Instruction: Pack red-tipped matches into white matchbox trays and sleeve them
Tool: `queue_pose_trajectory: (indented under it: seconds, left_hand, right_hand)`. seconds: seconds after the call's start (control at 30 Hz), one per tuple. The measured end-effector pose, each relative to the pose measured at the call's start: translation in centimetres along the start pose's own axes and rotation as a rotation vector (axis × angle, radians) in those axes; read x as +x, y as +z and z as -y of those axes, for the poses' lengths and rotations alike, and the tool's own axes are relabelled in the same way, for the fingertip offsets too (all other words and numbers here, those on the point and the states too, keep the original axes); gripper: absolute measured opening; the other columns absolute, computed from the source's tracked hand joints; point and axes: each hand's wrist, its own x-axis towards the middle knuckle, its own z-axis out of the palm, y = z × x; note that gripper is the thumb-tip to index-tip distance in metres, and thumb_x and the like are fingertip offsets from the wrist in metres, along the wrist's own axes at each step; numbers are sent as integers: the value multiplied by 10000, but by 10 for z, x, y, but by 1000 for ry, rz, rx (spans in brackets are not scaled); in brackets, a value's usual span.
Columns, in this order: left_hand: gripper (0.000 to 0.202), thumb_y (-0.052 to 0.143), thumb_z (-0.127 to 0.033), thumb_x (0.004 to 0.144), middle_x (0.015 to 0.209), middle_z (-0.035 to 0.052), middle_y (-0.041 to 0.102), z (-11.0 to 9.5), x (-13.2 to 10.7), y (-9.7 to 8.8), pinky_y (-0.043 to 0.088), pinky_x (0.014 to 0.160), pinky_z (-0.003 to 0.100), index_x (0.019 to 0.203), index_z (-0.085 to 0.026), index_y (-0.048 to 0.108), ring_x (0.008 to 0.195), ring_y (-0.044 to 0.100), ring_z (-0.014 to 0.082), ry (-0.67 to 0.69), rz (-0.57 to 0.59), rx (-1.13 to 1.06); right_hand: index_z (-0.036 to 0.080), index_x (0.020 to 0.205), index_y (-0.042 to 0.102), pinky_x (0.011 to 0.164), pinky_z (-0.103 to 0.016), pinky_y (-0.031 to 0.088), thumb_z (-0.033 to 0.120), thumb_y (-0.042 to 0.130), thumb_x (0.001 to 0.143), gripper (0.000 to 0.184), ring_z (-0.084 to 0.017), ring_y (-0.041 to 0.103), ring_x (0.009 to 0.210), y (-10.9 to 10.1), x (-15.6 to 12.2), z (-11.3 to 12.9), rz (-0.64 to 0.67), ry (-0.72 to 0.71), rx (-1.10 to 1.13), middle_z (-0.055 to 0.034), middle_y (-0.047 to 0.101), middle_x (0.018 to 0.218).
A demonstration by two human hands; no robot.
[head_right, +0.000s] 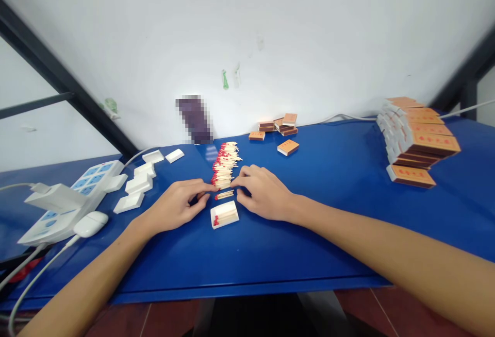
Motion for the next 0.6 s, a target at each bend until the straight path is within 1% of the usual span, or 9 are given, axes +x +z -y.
queue_pose_trajectory:
  seconds: [0.13,0.23,0.6]
  left_hand:
    - [340,473,-176,939,795,9,647,0,0,-1,421,642,239,1214,-233,665,683,569,132,6,28,6]
    - [349,481,-173,935,775,4,653,0,1,-1,412,624,233,1220,-242,670,652,563,126,8,47,5]
    - [360,485,-174,937,781,4,667,-1,1,-2,407,625,233,1250,-238,652,651,571,127,0,39,4]
  right_hand:
    - [184,1099,708,786,-343,440,168,529,897,270,-209,558,892,0,1,1,-6,22,-24,-75,628,954]
    - [183,1098,710,794,-348,441,175,525,902,270,-211,561,898,0,1,1,-6,28,-28,-75,625,949]
    - [172,1073,724,807,-358,452,184,525,897,266,-220,566,918,0,1,0,5,36,-47,-87,625,971]
